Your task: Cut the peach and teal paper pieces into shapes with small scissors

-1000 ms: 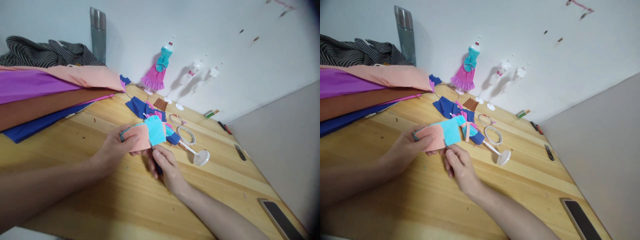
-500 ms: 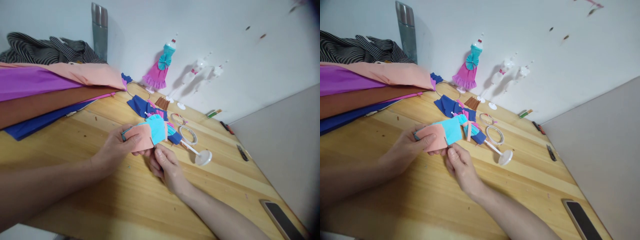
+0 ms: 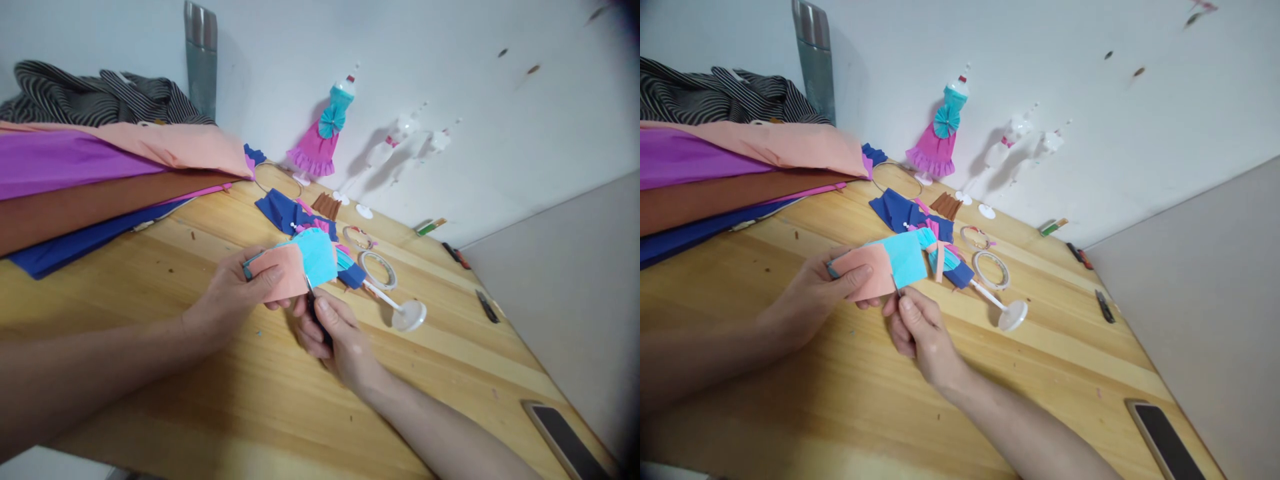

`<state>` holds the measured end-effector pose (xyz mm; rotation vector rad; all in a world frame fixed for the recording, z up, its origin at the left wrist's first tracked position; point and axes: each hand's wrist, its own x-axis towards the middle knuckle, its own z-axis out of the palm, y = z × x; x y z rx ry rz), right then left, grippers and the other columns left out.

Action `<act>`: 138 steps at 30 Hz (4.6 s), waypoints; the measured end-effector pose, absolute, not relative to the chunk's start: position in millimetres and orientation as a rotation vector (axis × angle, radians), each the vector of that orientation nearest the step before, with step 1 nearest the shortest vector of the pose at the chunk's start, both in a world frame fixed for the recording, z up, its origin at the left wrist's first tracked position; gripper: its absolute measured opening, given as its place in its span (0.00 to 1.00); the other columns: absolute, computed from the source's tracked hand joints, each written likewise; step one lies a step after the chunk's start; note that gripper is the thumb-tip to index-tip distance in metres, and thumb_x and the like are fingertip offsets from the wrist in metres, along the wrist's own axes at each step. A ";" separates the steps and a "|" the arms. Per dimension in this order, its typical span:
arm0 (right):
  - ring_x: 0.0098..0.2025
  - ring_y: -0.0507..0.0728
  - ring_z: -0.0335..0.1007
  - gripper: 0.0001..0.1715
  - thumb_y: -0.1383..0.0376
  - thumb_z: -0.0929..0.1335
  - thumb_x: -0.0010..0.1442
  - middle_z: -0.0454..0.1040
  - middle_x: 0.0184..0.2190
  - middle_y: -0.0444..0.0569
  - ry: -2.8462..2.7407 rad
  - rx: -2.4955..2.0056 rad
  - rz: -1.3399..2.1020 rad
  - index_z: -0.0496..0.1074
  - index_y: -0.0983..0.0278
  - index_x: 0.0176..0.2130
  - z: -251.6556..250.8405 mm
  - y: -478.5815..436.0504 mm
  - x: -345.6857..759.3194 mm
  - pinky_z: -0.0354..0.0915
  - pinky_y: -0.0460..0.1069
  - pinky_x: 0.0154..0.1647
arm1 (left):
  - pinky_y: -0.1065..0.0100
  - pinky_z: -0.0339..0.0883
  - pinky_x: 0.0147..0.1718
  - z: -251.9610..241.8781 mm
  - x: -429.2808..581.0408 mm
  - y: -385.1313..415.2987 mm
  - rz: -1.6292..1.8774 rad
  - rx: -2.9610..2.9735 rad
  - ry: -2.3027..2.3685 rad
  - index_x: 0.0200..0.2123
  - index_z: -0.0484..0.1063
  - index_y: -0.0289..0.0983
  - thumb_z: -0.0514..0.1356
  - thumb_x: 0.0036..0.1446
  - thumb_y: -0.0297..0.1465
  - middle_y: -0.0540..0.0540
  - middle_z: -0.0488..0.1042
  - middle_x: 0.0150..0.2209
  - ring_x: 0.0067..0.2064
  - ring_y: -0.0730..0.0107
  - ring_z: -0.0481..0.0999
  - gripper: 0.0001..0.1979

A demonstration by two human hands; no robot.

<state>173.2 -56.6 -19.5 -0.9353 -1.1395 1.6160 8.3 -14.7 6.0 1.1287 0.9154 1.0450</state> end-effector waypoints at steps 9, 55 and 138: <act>0.16 0.46 0.37 0.22 0.48 0.68 0.59 0.49 0.15 0.33 -1.130 -0.954 1.630 0.65 0.64 0.30 -18.6 -56.4 172.9 0.36 0.43 0.15 | 0.72 0.64 0.25 6.3 6.8 -14.8 1.041 1.138 0.906 0.25 0.71 0.36 0.62 0.51 0.35 0.51 0.72 0.20 0.24 0.72 0.70 0.08; 0.14 0.44 0.44 0.22 0.51 0.70 0.57 0.54 0.15 0.35 -1.002 -1.047 1.675 0.73 0.70 0.30 -15.1 -57.4 173.0 0.37 0.43 0.14 | 0.75 0.56 0.19 2.6 5.9 -8.2 1.012 1.048 0.907 0.25 0.66 0.33 0.61 0.53 0.33 0.54 0.66 0.16 0.18 0.79 0.64 0.10; 0.16 0.44 0.39 0.24 0.50 0.72 0.56 0.51 0.17 0.35 -0.904 -0.933 1.841 0.61 0.64 0.25 -12.0 -61.9 169.9 0.35 0.44 0.16 | 0.73 0.63 0.20 4.3 9.1 -17.4 0.935 1.111 0.912 0.27 0.68 0.35 0.61 0.48 0.34 0.54 0.69 0.17 0.18 0.75 0.68 0.08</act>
